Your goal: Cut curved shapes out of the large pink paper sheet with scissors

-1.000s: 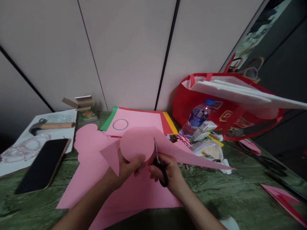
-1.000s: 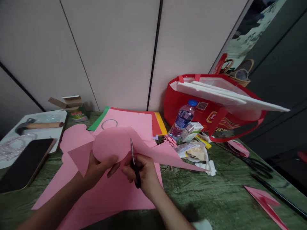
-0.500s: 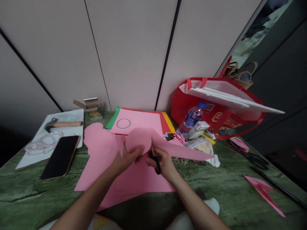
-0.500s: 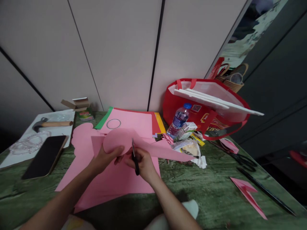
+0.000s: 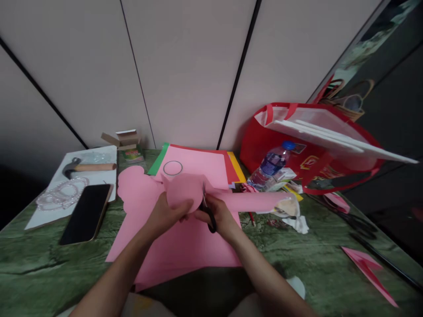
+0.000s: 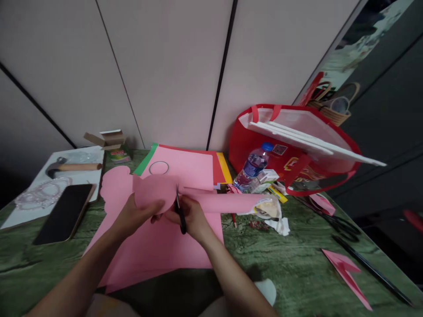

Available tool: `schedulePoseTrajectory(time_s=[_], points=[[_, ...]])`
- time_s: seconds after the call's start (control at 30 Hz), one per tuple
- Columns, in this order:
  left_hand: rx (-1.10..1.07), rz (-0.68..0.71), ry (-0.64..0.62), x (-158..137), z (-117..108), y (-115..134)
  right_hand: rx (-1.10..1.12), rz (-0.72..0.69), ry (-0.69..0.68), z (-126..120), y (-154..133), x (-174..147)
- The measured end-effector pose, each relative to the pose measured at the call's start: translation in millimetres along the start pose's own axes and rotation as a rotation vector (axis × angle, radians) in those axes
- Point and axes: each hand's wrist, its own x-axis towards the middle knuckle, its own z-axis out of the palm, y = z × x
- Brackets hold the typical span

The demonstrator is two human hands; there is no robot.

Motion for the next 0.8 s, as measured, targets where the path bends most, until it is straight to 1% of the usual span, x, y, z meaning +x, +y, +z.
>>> schedulePoseTrajectory(time_s=[0.13, 0.23, 0.33, 0.57, 0.8], points=[[0.035, -0.064, -0.028, -1.9, 4.6, 1.7, 0.092, 0.086, -0.036, -7.8, 8.9, -10.2], [0.028, -0.089, -0.027, -3.3, 9.1, 3.7, 0.128, 0.112, -0.051, -12.1, 10.6, -14.5], [0.034, -0.088, -0.019, -4.4, 11.2, 3.2, 0.15, 0.127, -0.054, -13.7, 11.2, -15.6], [0.084, -0.034, -0.003, -3.9, 13.1, -2.6, 0.207, 0.143, -0.073, -14.3, 14.5, -16.3], [0.054, -0.062, 0.006, -2.4, 14.5, -1.9, 0.171, 0.185, -0.047, -15.0, 16.3, -15.3]])
